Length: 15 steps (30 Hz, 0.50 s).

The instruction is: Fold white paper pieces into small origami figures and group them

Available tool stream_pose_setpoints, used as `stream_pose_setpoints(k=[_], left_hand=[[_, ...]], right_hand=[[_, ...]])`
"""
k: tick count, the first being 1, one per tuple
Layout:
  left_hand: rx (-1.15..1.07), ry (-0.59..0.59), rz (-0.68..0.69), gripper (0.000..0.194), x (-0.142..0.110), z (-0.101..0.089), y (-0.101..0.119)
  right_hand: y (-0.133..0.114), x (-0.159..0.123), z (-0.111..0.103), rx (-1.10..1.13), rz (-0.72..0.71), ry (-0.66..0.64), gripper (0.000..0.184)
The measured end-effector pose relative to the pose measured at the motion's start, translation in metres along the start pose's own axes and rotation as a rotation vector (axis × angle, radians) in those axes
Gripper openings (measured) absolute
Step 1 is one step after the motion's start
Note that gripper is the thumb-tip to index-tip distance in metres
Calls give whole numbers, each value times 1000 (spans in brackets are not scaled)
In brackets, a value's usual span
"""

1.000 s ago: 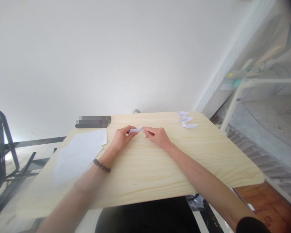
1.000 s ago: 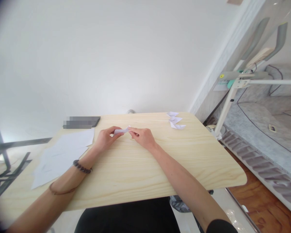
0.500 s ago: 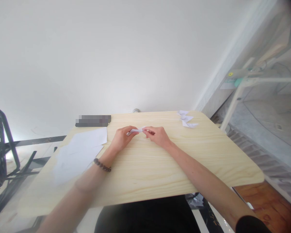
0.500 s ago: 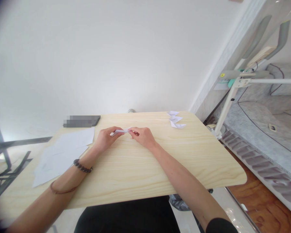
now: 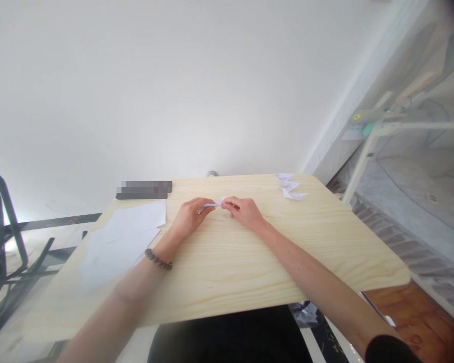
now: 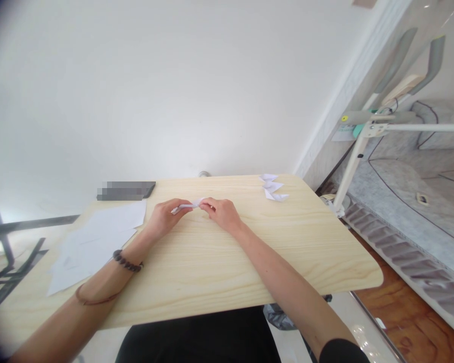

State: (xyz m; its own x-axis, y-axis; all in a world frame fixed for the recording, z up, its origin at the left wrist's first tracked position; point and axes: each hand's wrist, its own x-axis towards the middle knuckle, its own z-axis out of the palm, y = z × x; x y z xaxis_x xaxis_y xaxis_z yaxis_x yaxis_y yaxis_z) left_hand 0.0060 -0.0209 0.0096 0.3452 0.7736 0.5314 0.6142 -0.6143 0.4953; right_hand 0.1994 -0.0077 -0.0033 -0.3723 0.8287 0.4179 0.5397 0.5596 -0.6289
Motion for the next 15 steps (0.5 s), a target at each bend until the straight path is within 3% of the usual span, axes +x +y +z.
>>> stream_pose_setpoints(k=[15], left_hand=[[24, 2, 7, 23, -1, 1, -9]], right_hand=[[3, 2, 0, 86, 15, 48, 20]])
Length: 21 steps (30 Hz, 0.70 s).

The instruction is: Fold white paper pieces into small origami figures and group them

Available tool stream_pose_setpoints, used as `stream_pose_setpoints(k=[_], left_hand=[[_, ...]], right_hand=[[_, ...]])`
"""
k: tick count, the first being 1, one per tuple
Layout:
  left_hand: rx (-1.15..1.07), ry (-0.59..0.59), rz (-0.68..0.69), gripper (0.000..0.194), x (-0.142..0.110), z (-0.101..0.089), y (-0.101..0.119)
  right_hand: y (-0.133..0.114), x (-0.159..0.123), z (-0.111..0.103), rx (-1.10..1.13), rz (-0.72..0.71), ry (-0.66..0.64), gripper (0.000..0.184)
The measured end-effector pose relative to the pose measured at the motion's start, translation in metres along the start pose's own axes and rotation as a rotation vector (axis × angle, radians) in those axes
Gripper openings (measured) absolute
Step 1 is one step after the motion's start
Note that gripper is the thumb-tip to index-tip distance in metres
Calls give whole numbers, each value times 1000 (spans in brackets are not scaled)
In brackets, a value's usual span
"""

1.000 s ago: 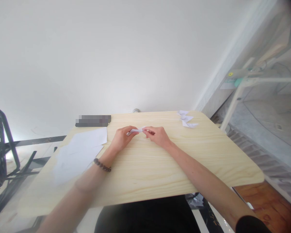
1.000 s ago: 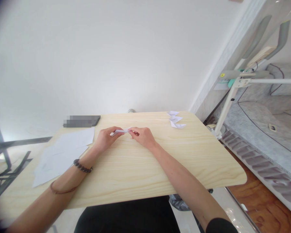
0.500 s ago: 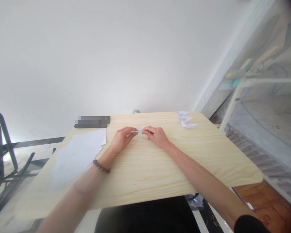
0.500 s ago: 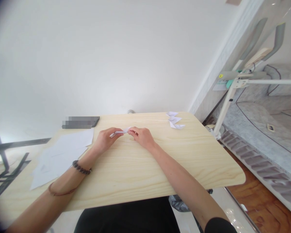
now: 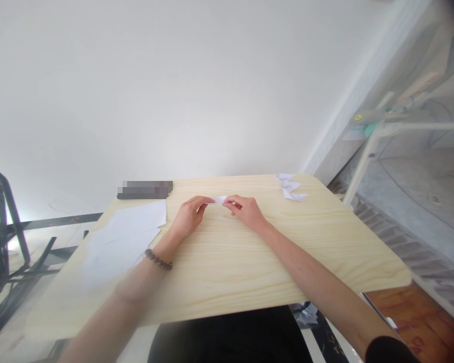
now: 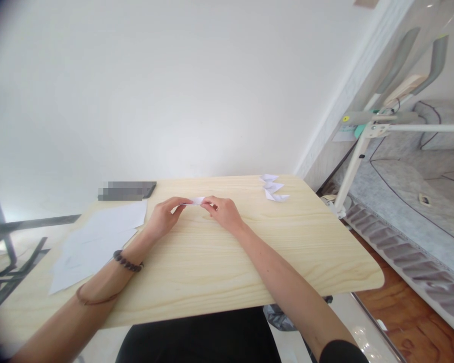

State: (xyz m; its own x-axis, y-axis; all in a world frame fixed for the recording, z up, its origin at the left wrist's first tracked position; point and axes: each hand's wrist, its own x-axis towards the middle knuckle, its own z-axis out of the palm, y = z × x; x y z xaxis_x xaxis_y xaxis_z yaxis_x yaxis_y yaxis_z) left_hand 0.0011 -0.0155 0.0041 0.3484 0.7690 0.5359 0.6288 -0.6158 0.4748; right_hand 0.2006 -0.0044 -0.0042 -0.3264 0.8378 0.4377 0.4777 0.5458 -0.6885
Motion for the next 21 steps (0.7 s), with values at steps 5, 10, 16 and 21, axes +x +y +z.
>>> stream_pose_setpoints(k=[5, 10, 16, 21], left_hand=[[-30, -5, 8, 20, 0, 1, 3], [-31, -21, 41, 18, 1, -2, 12], [-18, -16, 90, 18, 1, -2, 14], [-13, -20, 116, 20, 0, -1, 12]], right_hand=[[-1, 0, -2, -44, -30, 3, 21], [-4, -2, -1, -107, -115, 7, 20], [-7, -2, 0, -167, -101, -23, 21], [-5, -2, 1, -194, -105, -22, 19]])
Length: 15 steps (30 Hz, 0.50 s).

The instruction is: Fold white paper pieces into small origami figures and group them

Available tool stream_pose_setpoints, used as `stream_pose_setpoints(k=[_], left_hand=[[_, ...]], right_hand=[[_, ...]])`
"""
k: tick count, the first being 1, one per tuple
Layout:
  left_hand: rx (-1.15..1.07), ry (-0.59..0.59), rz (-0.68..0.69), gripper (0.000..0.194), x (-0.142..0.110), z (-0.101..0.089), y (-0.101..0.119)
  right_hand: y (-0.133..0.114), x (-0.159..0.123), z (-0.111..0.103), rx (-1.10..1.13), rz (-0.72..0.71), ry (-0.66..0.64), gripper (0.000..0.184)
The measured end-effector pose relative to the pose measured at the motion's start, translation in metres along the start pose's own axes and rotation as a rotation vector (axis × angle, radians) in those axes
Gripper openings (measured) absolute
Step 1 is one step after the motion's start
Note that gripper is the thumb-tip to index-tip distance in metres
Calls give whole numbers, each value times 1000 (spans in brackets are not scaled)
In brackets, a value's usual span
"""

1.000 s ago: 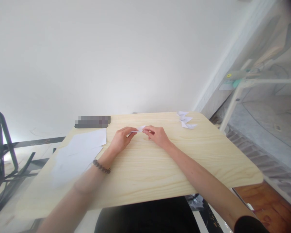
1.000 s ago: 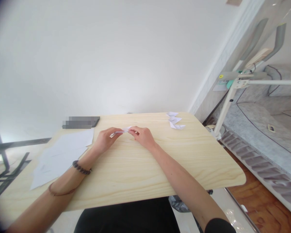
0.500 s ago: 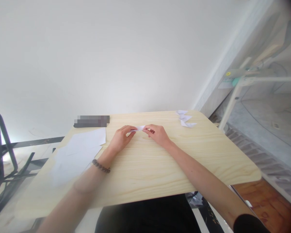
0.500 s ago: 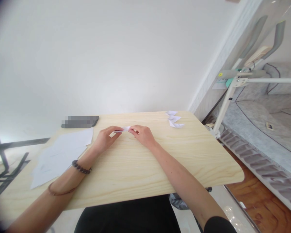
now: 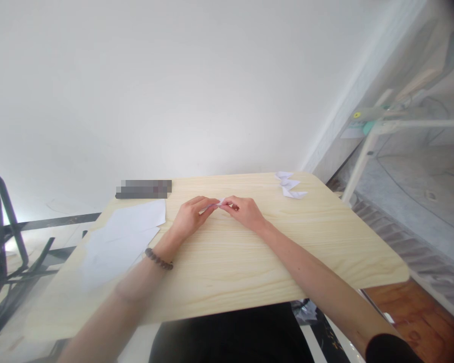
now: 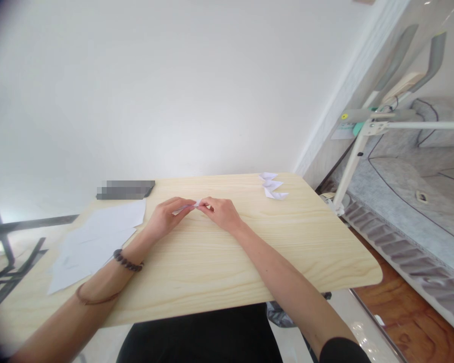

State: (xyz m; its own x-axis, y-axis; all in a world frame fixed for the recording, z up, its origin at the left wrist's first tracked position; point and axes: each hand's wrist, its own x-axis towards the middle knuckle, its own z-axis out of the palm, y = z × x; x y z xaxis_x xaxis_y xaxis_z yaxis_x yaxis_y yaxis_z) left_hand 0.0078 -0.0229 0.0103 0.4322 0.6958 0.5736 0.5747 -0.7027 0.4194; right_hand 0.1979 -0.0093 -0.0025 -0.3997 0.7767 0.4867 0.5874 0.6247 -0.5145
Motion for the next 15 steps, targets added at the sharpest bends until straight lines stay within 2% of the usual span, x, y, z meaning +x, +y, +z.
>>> stream_pose_setpoints(k=[7, 15], left_hand=[[44, -10, 5, 17, 1, 2, -2], [48, 17, 7, 15, 0, 3, -3]], right_hand=[[-1, 1, 1, -54, -40, -5, 18], [0, 0, 3, 36, -6, 14, 16]])
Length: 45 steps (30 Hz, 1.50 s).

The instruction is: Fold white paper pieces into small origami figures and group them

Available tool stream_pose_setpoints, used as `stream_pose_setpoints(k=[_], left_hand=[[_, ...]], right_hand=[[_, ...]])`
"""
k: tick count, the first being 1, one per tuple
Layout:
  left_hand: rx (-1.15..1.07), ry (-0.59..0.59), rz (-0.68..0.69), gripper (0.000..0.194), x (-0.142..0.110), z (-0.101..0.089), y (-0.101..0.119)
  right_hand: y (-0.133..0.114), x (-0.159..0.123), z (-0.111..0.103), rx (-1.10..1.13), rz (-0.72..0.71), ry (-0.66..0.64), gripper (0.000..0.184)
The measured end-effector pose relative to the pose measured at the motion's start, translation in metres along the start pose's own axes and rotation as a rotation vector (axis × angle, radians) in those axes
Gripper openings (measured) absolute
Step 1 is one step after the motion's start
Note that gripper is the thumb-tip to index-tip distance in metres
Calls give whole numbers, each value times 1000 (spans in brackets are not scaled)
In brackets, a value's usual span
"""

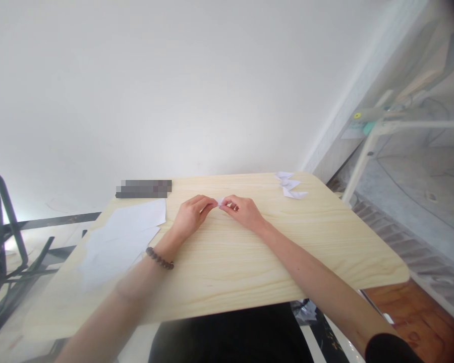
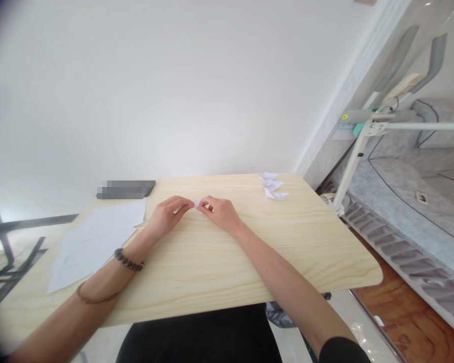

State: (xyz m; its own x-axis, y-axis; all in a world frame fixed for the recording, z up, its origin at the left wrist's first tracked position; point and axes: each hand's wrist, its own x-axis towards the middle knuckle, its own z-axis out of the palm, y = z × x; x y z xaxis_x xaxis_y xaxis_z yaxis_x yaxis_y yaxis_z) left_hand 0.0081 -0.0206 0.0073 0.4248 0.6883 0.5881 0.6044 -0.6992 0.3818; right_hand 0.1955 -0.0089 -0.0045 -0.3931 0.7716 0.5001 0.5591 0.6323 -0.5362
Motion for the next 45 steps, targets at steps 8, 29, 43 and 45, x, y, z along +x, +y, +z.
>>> stream_pose_setpoints(k=[8, 29, 43, 45], left_hand=[[16, -47, -12, 17, 0, 2, -2], [58, -106, 41, 18, 1, -3, 1], [49, -110, -80, 36, 0, -4, -5], [58, -105, -89, 37, 0, -5, -7]], right_hand=[[2, 0, 0, -15, 48, 22, 17], [8, 0, 0, 60, -86, 56, 16], [5, 1, -1, 136, 84, 124, 24], [6, 1, -2, 161, 113, 127, 32]])
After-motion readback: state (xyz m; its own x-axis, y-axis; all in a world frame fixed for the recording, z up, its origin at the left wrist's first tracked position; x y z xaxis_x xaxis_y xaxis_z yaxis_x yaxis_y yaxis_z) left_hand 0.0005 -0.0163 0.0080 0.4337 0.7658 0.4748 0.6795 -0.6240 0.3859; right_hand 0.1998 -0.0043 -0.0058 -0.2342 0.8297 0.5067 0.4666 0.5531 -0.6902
